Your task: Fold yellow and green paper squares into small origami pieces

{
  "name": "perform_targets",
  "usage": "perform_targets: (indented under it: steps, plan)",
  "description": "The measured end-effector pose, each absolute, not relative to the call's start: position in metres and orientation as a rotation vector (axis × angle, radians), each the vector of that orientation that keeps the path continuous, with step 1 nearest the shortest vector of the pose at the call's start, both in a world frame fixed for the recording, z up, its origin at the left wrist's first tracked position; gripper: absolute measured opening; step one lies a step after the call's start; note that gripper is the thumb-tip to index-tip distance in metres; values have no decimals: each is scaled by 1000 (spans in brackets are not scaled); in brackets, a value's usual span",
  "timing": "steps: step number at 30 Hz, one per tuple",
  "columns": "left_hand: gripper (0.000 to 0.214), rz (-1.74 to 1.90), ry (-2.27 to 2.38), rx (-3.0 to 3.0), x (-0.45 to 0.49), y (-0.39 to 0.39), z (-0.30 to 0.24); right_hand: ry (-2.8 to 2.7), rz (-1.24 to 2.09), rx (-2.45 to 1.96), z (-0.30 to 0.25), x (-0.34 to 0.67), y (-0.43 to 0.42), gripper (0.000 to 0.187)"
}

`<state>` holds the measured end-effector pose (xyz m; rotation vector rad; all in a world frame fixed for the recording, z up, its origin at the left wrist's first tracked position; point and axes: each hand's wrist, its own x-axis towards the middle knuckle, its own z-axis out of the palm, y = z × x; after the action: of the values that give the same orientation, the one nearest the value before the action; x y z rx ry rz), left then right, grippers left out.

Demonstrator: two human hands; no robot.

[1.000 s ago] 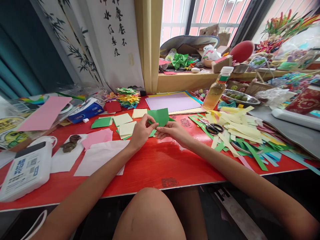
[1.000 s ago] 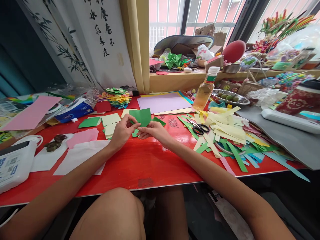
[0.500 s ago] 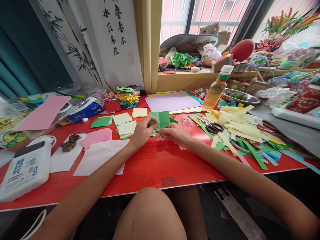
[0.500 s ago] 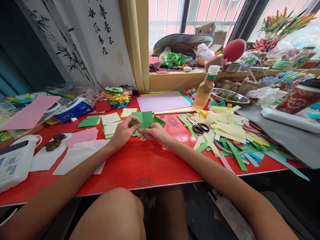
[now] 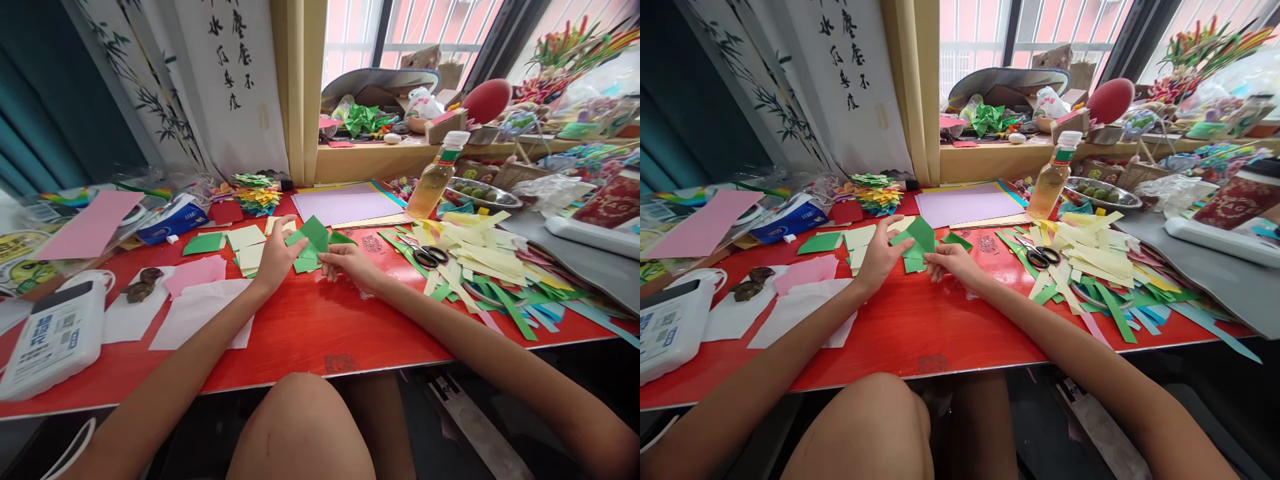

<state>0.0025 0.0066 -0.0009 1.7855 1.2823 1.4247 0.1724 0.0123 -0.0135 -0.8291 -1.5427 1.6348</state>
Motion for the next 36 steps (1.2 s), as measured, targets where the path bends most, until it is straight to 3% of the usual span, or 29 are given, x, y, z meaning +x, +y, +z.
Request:
perform_targets:
  steps: [4, 9, 13, 21, 36]
  plan:
    - [15, 1488, 1232, 1788, -3, 14, -4, -1562, 1708, -832, -15, 172, 12, 27]
    - [11, 1484, 1250, 1814, 0, 12, -7, -1336, 1614, -804, -20, 172, 16, 19]
    - [6, 1395, 1327, 2209, 4, 3, -7, -1288, 1536, -754, -22, 174, 19, 16]
    - [29, 1190, 1181, 3009, -4, 1, -8, -1261, 1500, -755, -16, 175, 17, 20]
    - [31, 1194, 953, 3199, -10, 0, -4, -1478, 1504, -779, -5, 183, 19, 21]
